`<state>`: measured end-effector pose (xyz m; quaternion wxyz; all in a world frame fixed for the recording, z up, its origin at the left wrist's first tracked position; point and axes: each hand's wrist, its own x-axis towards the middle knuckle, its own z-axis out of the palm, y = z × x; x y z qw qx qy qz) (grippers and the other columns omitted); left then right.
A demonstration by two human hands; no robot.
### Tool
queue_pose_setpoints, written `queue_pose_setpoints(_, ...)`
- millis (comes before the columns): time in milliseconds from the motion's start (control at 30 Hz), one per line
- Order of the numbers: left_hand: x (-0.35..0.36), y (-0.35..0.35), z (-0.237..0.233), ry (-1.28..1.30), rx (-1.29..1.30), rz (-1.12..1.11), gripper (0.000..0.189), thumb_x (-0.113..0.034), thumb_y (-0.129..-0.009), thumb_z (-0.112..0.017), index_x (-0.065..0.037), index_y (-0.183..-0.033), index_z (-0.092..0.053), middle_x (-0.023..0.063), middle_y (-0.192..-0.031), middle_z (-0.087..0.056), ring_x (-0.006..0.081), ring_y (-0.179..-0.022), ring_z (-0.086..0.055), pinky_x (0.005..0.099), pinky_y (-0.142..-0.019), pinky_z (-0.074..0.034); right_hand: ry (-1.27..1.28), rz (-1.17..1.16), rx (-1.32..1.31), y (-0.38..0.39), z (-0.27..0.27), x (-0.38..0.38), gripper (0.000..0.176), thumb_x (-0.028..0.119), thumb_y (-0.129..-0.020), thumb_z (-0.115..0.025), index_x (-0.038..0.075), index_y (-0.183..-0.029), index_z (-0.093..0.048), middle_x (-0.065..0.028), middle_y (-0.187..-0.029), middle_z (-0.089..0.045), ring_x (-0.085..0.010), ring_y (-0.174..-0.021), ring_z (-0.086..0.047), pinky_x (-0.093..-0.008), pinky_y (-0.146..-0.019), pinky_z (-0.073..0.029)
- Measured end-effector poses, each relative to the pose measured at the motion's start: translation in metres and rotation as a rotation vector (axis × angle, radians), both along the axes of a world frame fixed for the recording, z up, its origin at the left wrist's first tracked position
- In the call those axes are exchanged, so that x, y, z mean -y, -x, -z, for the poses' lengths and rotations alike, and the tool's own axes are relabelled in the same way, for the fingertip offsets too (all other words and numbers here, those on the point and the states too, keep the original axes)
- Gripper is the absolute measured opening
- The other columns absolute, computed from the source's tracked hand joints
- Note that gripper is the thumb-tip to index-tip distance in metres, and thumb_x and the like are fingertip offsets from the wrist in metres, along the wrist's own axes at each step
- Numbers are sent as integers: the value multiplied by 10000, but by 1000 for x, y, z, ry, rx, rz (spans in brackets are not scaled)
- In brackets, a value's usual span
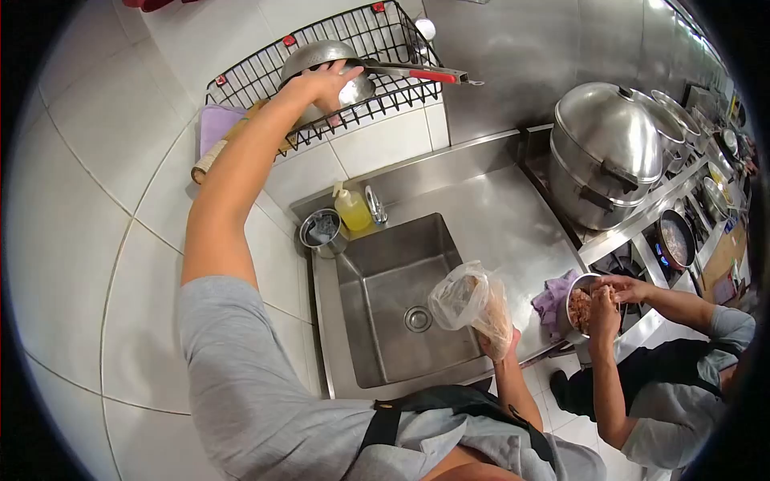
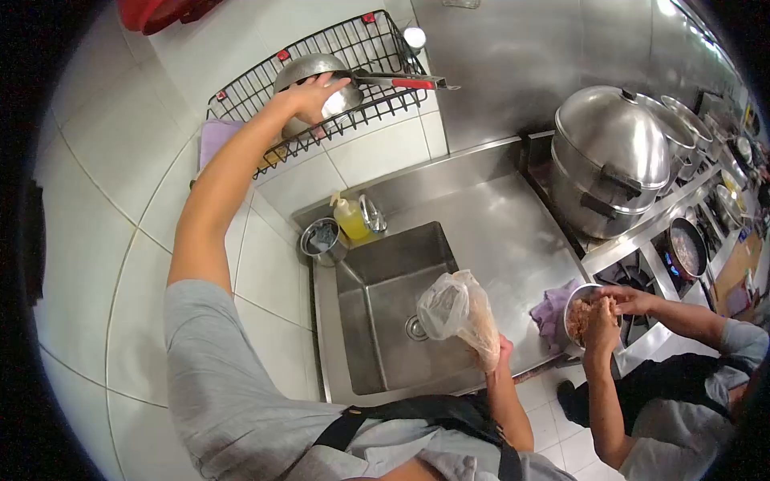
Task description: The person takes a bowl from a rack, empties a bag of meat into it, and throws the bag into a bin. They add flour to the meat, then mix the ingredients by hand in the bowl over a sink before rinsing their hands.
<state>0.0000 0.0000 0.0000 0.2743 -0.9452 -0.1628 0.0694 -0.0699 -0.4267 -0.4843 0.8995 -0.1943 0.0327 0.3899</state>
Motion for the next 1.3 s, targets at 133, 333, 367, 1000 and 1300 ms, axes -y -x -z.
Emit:
queue_pose_setpoints(133,0,6,0,28,52,11,1266,-373,-431,-876,-288,-1436,-110,140,-1484,-102,368,-1338,-196,569,-1018,-276,46,13,-30,4,-4,-6,494,354,-778,-444,8,-1113,-552,-99,-828,-625,-213,-606,-597,-279,-421,-450)
queue_pose_setpoints(333,6,10,-6,4,16,61,1227,-359,-429,-876,-320,-1424,-159,125,-1480,-132,361,-1330,-221,563,-1023,-268,57,2,56,10,-16,-11,456,337,-736,-468,16,-1036,-591,-87,-795,-625,-218,-619,-593,-299,-448,-458)
queue_pose_setpoints(367,5,11,-6,-17,-4,83,1200,-352,-440,-873,-340,-1418,-178,119,-1478,-147,357,-1327,-230,560,-1023,-268,69,-16,33,11,-16,-8,457,334,-728,-474,16,-1035,-592,-84,-806,-626,-220,-636,-598,-308,-461,-465)
queue_pose_setpoints(1000,-3,28,1,-93,-62,57,1050,-359,-568,-809,-207,-1422,-217,133,-1451,-248,311,-1278,-341,405,-1034,-317,46,-19,109,8,14,-10,465,330,-756,-481,-2,-1072,-560,-100,-859,-633,-225,-680,-625,-290,-457,-497)
queue_pose_setpoints(1300,-25,37,-33,284,126,235,575,5,-595,-619,-61,-1164,-571,142,-1113,-598,297,-997,-574,346,-850,-468,129,31,-41,10,7,-14,457,312,-762,-474,-7,-1079,-554,-100,-893,-633,-233,-756,-634,-307,-546,-543)
